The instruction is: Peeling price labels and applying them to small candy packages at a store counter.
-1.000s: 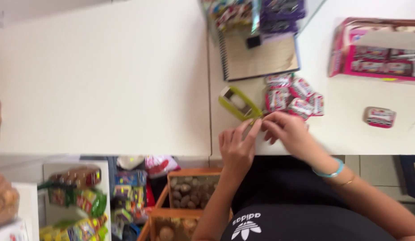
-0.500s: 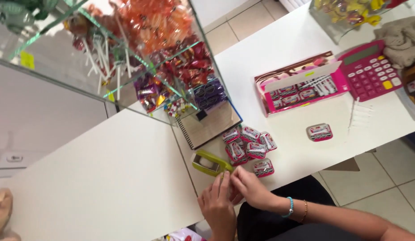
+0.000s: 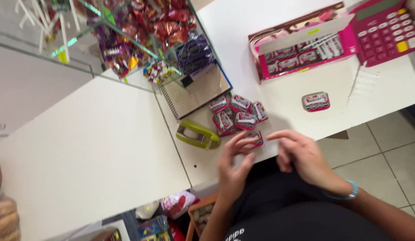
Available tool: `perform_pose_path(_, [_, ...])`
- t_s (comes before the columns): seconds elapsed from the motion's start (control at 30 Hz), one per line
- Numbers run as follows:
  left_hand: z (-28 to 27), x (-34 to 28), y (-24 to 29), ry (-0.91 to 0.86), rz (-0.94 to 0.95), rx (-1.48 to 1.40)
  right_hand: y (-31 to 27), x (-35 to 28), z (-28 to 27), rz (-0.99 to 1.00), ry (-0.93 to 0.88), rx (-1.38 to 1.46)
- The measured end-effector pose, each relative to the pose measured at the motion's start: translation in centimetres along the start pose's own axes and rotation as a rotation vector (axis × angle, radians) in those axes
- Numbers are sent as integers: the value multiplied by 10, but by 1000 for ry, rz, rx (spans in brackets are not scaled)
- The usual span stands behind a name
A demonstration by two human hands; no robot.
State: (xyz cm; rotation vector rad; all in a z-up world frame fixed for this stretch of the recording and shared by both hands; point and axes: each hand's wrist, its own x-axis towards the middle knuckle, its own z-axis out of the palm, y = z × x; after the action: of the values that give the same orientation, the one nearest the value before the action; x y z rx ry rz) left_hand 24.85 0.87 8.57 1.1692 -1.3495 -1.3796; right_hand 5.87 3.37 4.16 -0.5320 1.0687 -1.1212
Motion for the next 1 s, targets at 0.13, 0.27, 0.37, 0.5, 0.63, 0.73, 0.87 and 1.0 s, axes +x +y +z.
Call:
perform_pose_path(0.13, [43, 17, -17, -85, -77, -187, -21, -18, -21, -77, 16, -51])
perform_pose_path(0.27, [77, 25, -12, -24, -56, -215, -36, -23, -45, -65, 37, -113])
perform_pose_path(0.37, [103, 29, -12, 47, -43, -213, -52, -25, -65, -29, 33, -203])
perform_pose_path(0.5, [143, 35, -14, 136, -131, -207, -71, -24, -97, -30, -8, -300])
perform_pose_path(0.63, [170, 34, -18, 156, -139, -201, -80, -19, -138, -79, -111, -413])
perform_pose_path(0.73, [190, 21, -16, 135, -130, -245, -94, -10, -177, -283, 14, -1091])
perform_pose_path(0.87, [213, 6, -11, 120, -151, -115, -135, 8, -204, -380, -149, -1194])
perform_pose_path(1.0, [235, 2, -14, 116, -160, 4, -151, 18, -214, -292, -501, -1065])
